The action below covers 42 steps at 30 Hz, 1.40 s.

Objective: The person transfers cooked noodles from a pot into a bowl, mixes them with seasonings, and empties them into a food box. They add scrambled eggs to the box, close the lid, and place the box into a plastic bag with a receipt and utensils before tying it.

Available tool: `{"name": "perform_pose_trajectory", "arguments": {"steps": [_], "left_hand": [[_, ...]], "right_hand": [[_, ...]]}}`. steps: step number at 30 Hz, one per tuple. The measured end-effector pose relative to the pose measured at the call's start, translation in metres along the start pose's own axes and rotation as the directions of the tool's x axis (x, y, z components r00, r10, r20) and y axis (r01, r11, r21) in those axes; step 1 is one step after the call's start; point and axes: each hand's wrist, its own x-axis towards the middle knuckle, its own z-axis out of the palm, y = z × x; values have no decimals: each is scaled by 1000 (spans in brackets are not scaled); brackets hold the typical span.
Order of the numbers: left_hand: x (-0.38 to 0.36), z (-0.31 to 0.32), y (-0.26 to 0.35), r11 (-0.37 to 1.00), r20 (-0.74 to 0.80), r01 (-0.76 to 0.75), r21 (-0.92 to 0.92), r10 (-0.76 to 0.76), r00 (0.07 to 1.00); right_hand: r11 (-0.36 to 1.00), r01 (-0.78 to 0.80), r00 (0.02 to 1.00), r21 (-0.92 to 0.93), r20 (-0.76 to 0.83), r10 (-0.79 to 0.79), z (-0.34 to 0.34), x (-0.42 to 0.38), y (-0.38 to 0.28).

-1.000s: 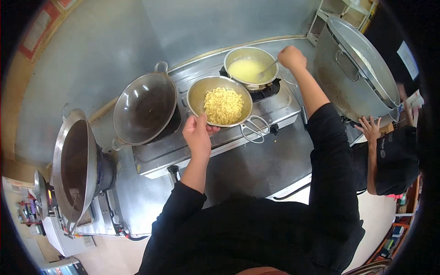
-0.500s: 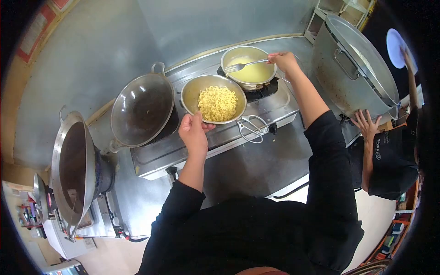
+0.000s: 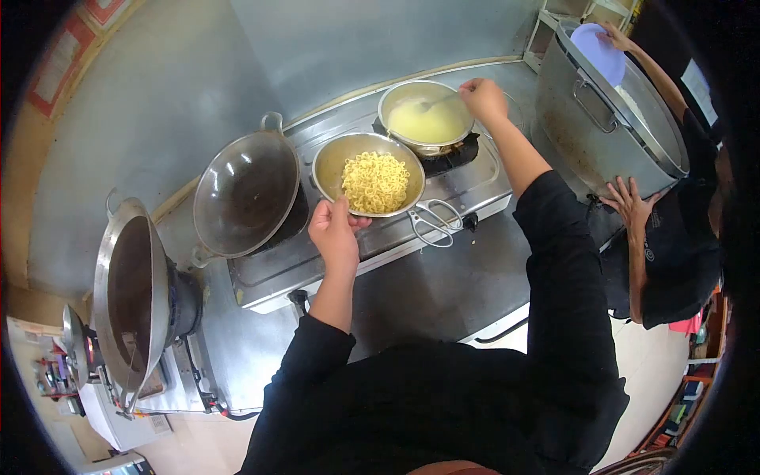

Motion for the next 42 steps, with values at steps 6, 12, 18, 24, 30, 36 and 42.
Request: {"name": "perform_pose_trajectory", "arguments": {"steps": [6,12,18,24,30,36,42], "left_hand": [[0,0,1,1000,-5,11,3,-11,1000],[1,0,-2,1000,-1,-3,-5,3,1000],[2,0,-3,1000,-7,10,-9,-10,1000],[2,1,-5,999,-25,11,-43,-12,1000],[1,1,-4,999,-24,11,-33,-12,1000],[1,3,-3,998,-41,14,-57,-16,999],[2,2,-5,998,-59,29,-63,-33,998]], "right_hand": [[978,-133,933,160,355,68,31,23,15],[895,-160,950,416,310,26,-10,-6,4],[932,102,987,348,81,-138,-68,-57,-29],[842,536,799,-63,-285,-530,-77,-132,-49],[629,744,516,-225,-404,-755,-48,-166,-43],[658,753,578,-3,-473,-665,-35,-184,-40],[805,586,678,-90,-490,-548,-41,-166,-32]]}}
